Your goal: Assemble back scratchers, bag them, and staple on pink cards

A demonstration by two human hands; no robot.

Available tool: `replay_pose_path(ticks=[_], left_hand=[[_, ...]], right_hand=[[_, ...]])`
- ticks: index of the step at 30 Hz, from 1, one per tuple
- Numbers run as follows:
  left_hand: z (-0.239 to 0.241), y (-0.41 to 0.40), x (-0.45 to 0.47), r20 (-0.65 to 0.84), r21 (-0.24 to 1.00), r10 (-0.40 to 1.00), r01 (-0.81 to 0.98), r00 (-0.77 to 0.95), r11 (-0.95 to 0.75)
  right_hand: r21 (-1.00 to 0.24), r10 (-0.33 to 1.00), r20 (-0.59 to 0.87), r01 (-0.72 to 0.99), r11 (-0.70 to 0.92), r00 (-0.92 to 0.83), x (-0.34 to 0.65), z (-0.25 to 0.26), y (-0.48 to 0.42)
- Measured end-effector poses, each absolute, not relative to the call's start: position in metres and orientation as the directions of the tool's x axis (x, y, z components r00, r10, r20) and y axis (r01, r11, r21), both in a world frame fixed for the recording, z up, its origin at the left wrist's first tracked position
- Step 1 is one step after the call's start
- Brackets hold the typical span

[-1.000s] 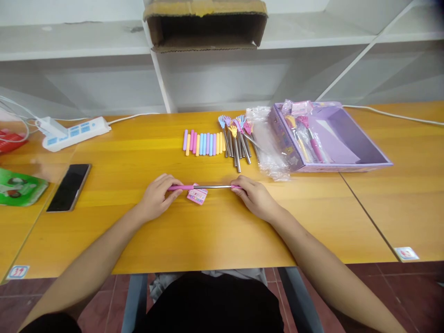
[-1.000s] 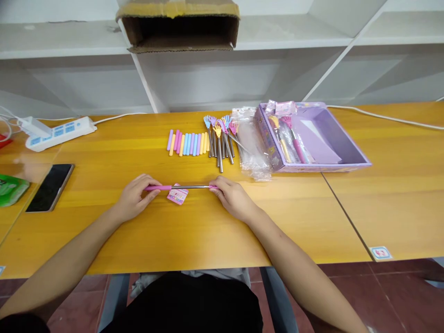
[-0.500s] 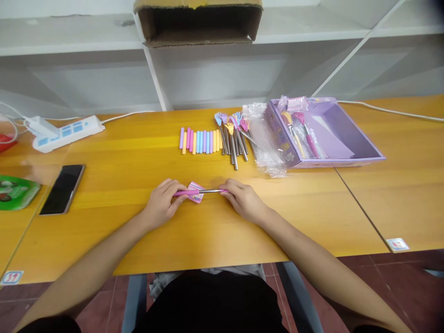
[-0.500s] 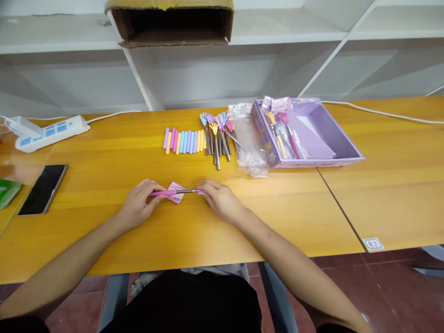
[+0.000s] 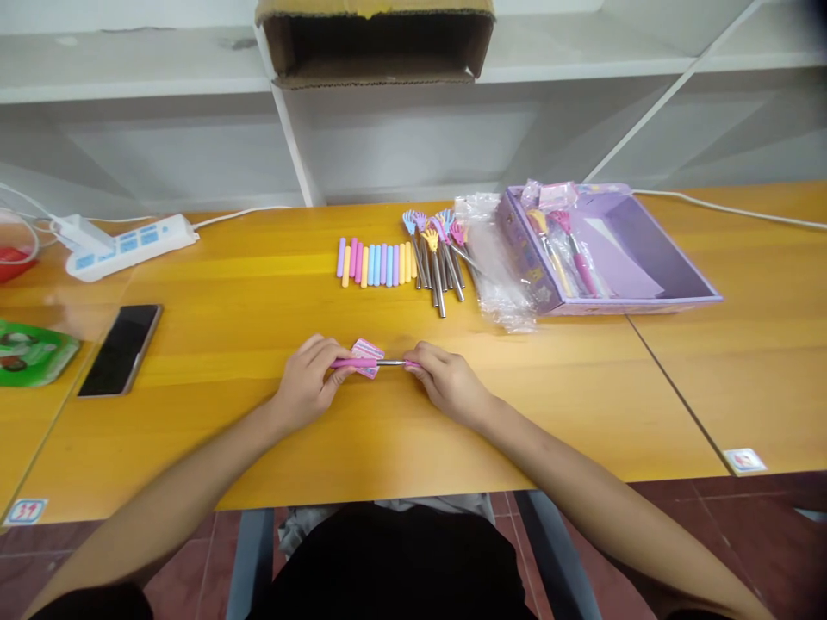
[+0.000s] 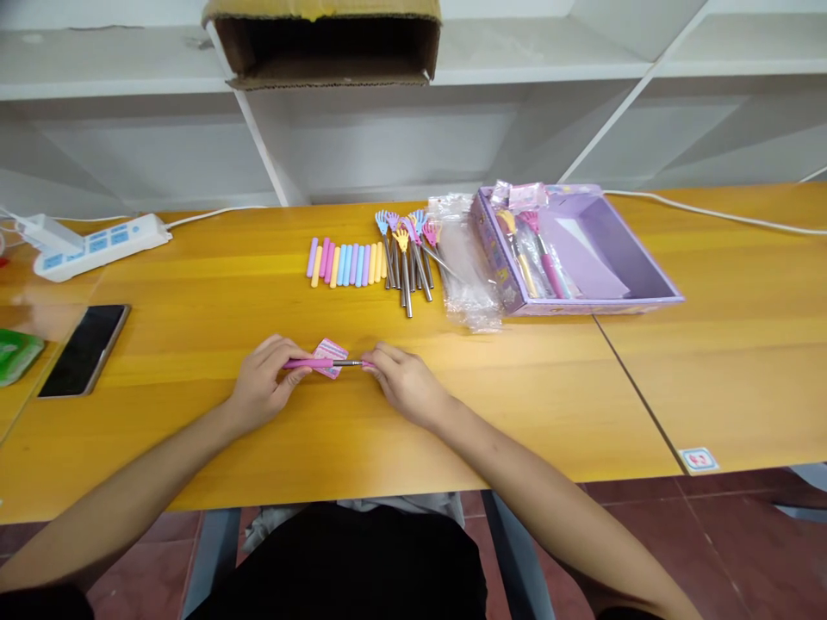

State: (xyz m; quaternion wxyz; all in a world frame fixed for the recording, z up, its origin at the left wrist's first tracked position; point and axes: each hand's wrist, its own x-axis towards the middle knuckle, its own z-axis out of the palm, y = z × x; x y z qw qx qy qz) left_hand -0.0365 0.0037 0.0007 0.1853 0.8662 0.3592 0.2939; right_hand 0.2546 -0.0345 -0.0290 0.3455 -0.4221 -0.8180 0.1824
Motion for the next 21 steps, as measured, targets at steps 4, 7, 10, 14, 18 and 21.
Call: replay_pose_path(ticks=[4,7,10,14,18,21], left_hand=[[0.000,0.003,-0.035,0.402,0.542,0.735,0.505,0.546,-0.671],[0.001,0.007,-0.037,0.341,0.564,0.727,0.489,0.597,-0.666],[0.005,0.015,-0.043,0.222,0.591,0.719,0.496,0.658,-0.636],[0.016,0.023,-0.051,0.199,0.419,0.709,0.596,0.676,-0.685],[0.034,0.014,-0.043,0.203,0.116,0.673,0.665,0.711,-0.737],[0.044,0.001,-0.024,0.141,0.069,0.646,0.644,0.750,-0.762]], right_hand=[[-0.580,0.813,0.416,0.571,0.582,-0.407,0.254,-0.029,-0.037],[-0.565,0.809,0.394,0.579,0.588,-0.437,0.256,-0.027,-0.036],[-0.587,0.815,0.370,0.568,0.577,-0.446,0.260,-0.022,-0.031],[-0.612,0.831,0.409,0.562,0.557,-0.378,0.265,-0.015,-0.023],[-0.551,0.805,0.436,0.588,0.592,-0.402,0.267,-0.009,-0.023],[-0.461,0.778,0.435,0.630,0.625,-0.452,0.267,-0.005,-0.027]])
